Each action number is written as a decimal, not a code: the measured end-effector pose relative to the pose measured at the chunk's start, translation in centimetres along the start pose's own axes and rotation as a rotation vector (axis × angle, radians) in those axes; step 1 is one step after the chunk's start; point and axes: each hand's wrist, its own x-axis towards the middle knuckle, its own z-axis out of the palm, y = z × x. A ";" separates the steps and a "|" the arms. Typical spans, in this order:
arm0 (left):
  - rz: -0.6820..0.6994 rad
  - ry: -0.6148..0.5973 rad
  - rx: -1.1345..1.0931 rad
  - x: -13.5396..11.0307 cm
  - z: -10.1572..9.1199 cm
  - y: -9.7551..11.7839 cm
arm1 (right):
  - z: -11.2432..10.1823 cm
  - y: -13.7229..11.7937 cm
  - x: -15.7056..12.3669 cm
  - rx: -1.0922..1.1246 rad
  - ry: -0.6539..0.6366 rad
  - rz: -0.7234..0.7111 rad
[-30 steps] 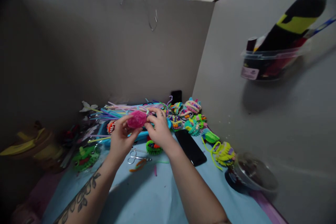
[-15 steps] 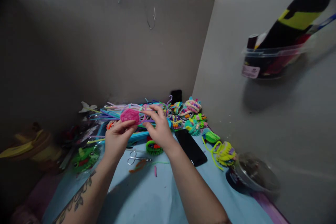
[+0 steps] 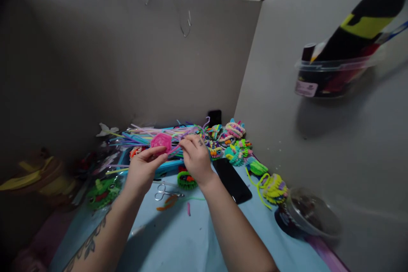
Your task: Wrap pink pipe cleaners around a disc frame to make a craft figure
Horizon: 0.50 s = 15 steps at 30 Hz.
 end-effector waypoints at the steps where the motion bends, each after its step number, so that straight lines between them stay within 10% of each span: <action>1: -0.002 0.001 -0.006 0.0 0.0 0.0 | 0.0 0.0 -0.2 -0.012 0.013 -0.024; 8: -0.011 -0.029 -0.063 -0.2 0.2 -0.4 | 0.4 -1.3 -1.1 0.094 0.049 -0.153; 15: 0.096 -0.035 0.029 -0.3 -0.3 -0.1 | 0.7 -2.6 0.0 0.311 0.068 0.211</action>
